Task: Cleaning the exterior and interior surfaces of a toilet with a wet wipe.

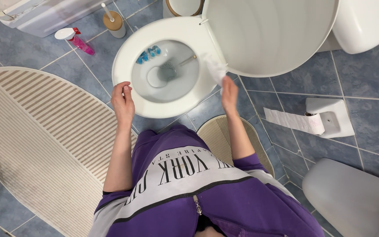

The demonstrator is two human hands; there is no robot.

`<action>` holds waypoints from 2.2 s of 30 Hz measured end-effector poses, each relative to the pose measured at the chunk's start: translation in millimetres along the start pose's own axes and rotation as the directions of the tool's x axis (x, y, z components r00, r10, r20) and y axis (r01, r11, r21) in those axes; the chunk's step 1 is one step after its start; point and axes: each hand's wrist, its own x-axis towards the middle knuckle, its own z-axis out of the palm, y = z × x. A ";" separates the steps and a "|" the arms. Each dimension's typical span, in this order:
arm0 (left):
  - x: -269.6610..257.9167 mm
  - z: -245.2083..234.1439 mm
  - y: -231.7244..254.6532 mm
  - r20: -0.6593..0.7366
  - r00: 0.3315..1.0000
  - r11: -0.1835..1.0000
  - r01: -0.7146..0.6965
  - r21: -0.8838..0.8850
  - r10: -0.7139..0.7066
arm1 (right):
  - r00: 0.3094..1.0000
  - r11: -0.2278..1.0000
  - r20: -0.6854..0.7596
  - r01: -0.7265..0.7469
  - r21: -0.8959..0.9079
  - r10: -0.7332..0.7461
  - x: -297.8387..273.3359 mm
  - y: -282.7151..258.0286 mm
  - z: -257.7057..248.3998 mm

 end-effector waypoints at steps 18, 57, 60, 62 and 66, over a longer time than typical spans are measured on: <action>-4.5 -7.2 4.1 -0.002 1.000 0.999 0.026 0.036 -0.026 | 0.733 0.443 0.639 0.665 -0.601 -0.233 33.5 53.8 28.5; -23.9 -77.7 -59.4 -0.158 0.969 0.980 0.196 0.035 -0.188 | 0.292 0.360 0.864 0.922 -0.140 -0.410 0.7 -22.6 318.8; -16.0 -66.1 -70.1 -0.132 0.975 0.977 0.193 0.086 -0.181 | 0.102 0.148 0.812 0.989 -0.020 -0.575 -81.4 -1.3 277.8; -13.2 -51.3 -87.5 -0.105 0.983 0.976 0.165 0.139 -0.151 | 0.025 0.158 0.829 0.984 0.076 -0.558 -95.2 -3.8 232.7; -13.7 -19.2 -105.5 0.038 0.978 0.958 0.191 0.212 -0.203 | -0.025 0.220 0.852 0.962 0.163 -0.523 -98.5 -0.8 137.9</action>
